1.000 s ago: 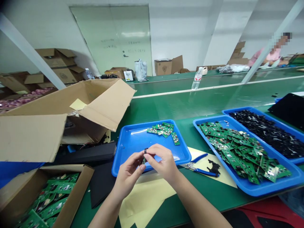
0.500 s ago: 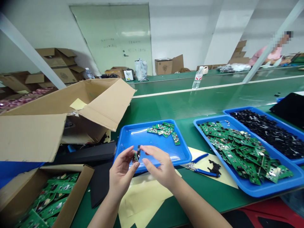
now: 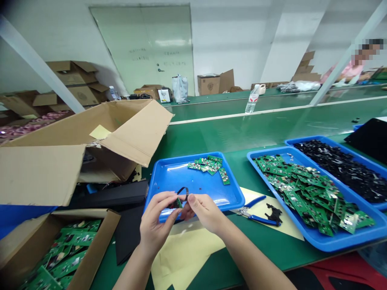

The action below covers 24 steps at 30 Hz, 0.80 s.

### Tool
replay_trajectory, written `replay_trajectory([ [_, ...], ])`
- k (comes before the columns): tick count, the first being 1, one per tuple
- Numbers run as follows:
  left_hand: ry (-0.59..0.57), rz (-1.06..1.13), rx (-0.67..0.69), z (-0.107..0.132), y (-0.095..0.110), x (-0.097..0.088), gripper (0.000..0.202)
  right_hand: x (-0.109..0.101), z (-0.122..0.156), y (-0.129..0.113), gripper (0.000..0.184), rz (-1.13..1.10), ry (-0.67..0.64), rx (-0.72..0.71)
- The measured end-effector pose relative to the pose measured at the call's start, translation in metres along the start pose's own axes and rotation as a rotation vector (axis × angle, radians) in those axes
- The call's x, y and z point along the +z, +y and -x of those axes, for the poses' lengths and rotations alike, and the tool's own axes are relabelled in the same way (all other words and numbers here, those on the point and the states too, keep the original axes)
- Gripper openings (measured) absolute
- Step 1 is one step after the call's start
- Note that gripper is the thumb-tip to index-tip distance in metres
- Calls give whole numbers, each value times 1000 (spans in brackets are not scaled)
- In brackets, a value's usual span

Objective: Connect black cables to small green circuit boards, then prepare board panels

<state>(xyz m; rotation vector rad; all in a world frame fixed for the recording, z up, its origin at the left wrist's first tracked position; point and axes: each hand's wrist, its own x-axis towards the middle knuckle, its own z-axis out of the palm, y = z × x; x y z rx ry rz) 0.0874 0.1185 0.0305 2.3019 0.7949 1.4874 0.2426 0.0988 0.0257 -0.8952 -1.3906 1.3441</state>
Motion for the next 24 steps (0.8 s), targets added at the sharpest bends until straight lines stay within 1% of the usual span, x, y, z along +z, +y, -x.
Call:
replay_trajectory([
  [2,-27,-37,36,0,-1,0,31,-3,-2,3,73,-59,-59,35],
  [4,-38,-57,53,-1,-1,0,31,-5,-4,4,76,-106,-34,-4],
  [6,-30,-67,47,-1,-1,0,31,-7,-3,5,70,-151,58,-71],
  [9,-30,-63,27,-1,0,1,29,-7,1,4,57,-192,212,-195],
  [11,-57,-33,14,0,1,2,28,-5,4,3,49,-155,262,-265],
  [13,-80,-13,1,1,0,2,29,-2,7,1,45,-64,263,-291],
  [15,-76,-18,-23,2,-1,2,30,-1,7,0,45,22,258,-273],
  [18,-37,-16,-79,3,-3,1,30,-2,5,0,46,73,309,-221],
  [20,-35,21,-117,3,-3,0,30,-3,3,0,47,58,328,-172],
  [24,-53,137,-218,3,-1,-1,30,-1,0,1,54,-6,276,-64],
])
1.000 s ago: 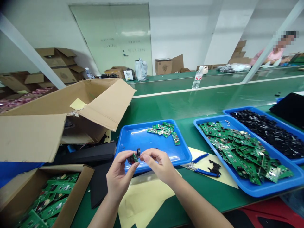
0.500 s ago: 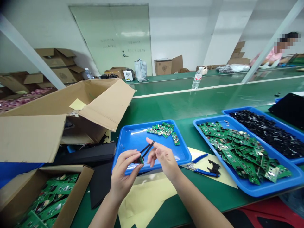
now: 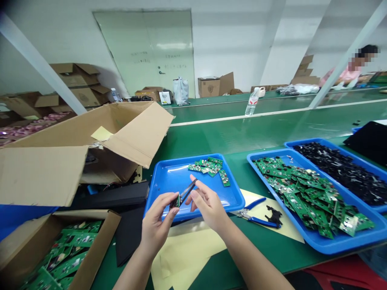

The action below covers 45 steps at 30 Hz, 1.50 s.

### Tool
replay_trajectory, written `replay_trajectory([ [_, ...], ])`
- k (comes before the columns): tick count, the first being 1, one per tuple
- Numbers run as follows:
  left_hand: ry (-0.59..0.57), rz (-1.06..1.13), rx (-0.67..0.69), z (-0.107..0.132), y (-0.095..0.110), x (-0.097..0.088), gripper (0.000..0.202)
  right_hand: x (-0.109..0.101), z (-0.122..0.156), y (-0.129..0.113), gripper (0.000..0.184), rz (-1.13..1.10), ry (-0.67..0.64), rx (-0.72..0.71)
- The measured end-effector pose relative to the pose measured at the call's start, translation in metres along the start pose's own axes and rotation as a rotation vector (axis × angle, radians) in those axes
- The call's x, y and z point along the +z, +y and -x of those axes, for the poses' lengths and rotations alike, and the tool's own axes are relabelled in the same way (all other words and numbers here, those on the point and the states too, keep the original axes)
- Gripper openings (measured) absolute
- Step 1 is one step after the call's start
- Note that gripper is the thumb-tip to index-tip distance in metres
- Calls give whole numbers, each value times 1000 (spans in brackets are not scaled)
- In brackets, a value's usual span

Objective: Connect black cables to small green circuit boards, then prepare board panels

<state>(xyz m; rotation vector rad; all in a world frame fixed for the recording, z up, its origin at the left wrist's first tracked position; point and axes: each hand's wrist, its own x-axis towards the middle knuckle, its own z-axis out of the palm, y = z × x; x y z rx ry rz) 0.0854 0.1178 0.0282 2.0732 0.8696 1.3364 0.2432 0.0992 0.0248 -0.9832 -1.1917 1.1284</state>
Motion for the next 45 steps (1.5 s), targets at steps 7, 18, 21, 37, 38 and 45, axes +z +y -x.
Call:
replay_trajectory([
  [7,21,275,-235,0,1,-2,25,-10,-8,-2,71,-48,61,141],
  [18,-76,89,-18,-2,3,0,29,-2,2,-2,17,-16,-47,-89],
  [21,-77,48,31,-2,2,0,29,-3,1,-4,10,10,-7,-168],
  [37,2,21,-11,2,-9,-3,37,1,5,-9,16,410,-145,-506],
  [38,29,13,0,2,-10,-4,37,1,6,-12,18,404,-200,-505],
  [45,225,-44,58,0,-14,-12,37,-21,11,-30,22,70,-759,-179],
])
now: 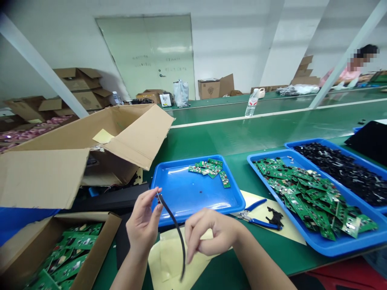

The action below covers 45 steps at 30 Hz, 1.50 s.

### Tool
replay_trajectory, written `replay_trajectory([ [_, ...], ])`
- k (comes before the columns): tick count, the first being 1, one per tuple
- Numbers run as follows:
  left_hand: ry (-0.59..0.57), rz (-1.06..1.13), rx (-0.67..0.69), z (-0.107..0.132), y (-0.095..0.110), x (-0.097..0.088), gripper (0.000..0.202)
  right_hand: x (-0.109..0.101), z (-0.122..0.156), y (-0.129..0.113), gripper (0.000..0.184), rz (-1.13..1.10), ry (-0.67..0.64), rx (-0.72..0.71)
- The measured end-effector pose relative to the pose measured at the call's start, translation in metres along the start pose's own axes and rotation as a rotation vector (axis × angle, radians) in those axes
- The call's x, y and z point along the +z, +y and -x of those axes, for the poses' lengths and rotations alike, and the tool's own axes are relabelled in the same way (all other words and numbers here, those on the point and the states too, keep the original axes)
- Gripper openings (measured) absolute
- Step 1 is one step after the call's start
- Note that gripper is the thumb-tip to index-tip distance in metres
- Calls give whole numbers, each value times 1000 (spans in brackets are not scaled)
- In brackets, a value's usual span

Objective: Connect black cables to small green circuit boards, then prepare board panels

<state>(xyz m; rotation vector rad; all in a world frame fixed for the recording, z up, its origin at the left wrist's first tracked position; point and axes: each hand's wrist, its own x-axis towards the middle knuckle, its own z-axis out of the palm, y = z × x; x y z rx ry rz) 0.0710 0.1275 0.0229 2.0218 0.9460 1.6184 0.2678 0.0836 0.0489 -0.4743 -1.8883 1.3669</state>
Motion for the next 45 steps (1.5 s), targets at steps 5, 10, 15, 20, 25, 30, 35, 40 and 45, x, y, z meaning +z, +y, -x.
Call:
replay_trajectory([
  [5,-61,-75,153,1,6,4,38,-1,-4,16,23,-172,443,-51],
  [10,-131,-155,263,-1,12,7,39,12,-18,19,24,84,476,155],
  [15,-111,-150,260,-2,11,7,39,15,-17,19,27,-20,485,184],
  [20,-99,-95,175,-2,12,8,33,17,-18,22,29,-386,376,219],
  [25,-166,-7,79,-2,13,7,34,17,-18,29,28,-563,362,256],
  [30,-192,138,-69,1,10,7,36,17,-18,28,29,-541,395,256],
  [35,-194,267,-183,2,11,9,36,17,-19,24,28,-316,411,250],
  [40,-221,345,-302,2,14,10,34,17,-19,26,23,37,491,236],
  [45,-236,372,-360,2,16,13,33,15,-19,30,16,498,581,113],
])
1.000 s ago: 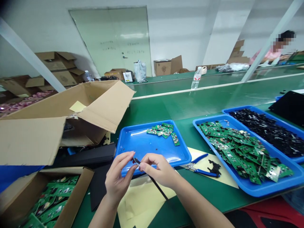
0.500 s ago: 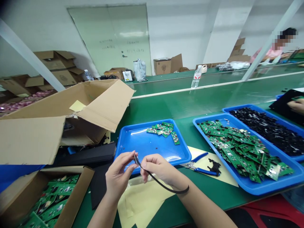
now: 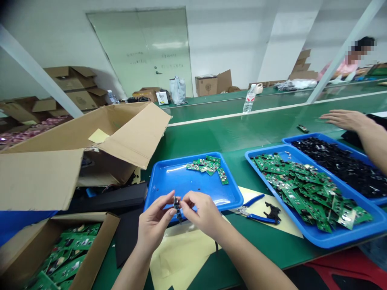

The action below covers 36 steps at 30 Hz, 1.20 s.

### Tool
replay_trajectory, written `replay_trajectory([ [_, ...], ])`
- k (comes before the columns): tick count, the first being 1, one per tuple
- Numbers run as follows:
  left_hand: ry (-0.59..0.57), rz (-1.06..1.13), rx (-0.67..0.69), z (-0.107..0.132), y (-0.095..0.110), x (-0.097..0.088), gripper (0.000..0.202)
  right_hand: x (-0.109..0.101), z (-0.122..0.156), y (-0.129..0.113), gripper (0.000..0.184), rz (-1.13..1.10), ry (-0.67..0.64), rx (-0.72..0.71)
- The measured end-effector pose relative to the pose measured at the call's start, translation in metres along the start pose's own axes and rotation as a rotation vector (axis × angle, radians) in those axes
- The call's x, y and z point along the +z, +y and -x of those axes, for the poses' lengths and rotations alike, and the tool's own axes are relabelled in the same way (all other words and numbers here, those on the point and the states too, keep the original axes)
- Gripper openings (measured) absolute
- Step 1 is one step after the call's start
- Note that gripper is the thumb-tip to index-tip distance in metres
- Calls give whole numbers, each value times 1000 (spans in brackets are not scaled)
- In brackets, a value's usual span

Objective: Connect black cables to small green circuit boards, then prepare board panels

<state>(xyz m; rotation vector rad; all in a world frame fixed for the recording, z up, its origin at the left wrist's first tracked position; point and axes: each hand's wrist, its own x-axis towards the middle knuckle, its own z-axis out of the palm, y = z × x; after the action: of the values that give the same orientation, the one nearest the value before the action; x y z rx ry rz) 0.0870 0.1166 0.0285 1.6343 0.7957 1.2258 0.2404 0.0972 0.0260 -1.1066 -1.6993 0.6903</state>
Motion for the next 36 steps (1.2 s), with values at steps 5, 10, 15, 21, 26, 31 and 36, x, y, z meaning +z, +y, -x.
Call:
replay_trajectory([
  [5,-20,-16,-87,-1,4,2,27,2,0,6,16,250,115,-161],
  [10,-10,13,-194,-2,4,2,28,4,0,10,18,433,210,-290],
  [15,18,30,-244,-3,2,4,25,5,0,11,18,559,240,-357],
  [21,59,64,-269,-4,1,5,21,5,-1,9,19,614,256,-385],
  [26,92,96,-317,-5,1,6,21,7,0,9,20,603,261,-382],
  [31,116,157,-378,-5,2,9,23,8,2,9,17,564,291,-319],
  [36,114,259,-450,-6,2,9,29,5,1,11,14,467,266,-311],
])
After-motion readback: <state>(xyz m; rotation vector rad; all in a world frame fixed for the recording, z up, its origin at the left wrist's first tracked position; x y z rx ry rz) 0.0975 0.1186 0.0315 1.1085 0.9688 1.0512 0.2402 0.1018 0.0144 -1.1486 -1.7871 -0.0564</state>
